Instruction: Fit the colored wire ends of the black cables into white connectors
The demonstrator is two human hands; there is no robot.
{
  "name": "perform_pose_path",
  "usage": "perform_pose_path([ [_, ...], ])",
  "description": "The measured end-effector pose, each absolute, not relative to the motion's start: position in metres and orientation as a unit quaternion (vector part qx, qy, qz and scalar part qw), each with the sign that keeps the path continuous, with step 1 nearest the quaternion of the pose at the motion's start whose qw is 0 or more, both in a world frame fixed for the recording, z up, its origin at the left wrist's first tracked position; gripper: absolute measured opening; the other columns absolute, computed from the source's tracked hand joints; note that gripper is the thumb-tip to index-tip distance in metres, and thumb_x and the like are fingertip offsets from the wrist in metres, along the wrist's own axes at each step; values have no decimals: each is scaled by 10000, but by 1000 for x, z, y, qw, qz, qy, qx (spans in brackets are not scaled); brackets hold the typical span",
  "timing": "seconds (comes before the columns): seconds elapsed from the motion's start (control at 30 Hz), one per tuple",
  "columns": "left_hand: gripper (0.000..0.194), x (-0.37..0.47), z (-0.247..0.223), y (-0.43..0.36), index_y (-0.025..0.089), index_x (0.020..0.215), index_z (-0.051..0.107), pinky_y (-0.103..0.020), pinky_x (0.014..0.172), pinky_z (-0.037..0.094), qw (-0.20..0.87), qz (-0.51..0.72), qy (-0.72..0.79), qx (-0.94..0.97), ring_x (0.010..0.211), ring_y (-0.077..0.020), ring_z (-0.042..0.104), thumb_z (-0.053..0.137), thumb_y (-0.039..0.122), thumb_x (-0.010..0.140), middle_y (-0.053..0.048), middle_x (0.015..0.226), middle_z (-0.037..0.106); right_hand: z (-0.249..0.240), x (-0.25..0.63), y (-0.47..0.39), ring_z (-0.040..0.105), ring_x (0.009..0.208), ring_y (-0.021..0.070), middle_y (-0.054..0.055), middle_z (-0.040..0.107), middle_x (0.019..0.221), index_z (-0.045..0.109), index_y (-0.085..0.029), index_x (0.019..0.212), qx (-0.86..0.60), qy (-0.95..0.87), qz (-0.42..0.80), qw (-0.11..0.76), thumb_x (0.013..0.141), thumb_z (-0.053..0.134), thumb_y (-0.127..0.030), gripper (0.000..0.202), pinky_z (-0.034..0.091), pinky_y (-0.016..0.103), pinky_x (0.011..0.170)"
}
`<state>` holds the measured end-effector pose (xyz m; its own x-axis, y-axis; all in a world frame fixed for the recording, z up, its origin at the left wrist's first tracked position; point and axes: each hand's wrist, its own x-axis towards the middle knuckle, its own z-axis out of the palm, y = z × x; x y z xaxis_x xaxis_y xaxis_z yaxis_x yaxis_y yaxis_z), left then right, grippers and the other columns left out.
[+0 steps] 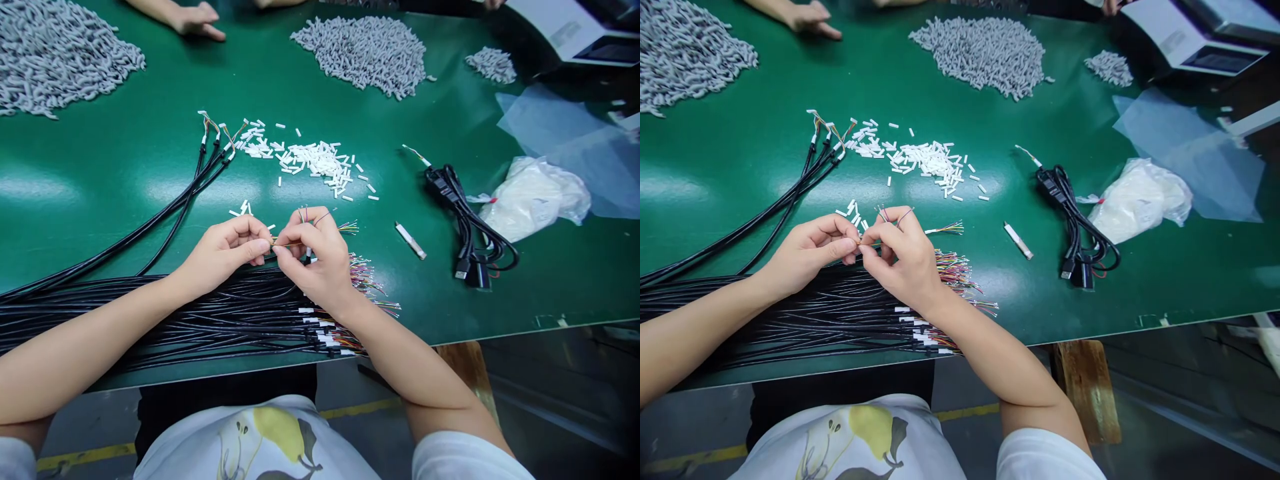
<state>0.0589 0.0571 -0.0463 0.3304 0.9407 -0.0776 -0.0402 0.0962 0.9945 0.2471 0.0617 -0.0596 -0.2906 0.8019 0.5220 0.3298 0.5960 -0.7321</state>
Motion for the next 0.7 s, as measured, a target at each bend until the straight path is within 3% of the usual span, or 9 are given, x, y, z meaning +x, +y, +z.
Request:
perform_pose_path([
  [0.2, 297, 59, -52, 60, 189, 1056, 670, -203, 642, 533, 711, 422, 347, 444, 676, -99, 664, 824, 261, 813, 22, 774, 691, -57, 245, 60, 473, 621, 59, 27, 530, 972, 611, -191, 749, -398, -745, 237, 480, 809, 623, -123, 91, 451, 228, 514],
  [0.37, 266, 59, -52, 61, 163, 960, 687, -175, 602, 542, 733, 401, 364, 413, 663, -95, 687, 858, 251, 776, 8, 776, 719, -58, 244, 59, 498, 660, 72, 35, 527, 984, 606, -192, 733, -403, -744, 230, 481, 800, 624, -127, 95, 462, 223, 507],
  [0.7, 238, 62, -50, 60, 162, 944, 657, -185, 616, 566, 699, 404, 373, 457, 657, -93, 694, 831, 219, 792, 23, 749, 706, -57, 244, 60, 494, 648, 69, 32, 537, 967, 603, -189, 724, -399, -748, 240, 473, 811, 624, -142, 101, 467, 221, 501],
])
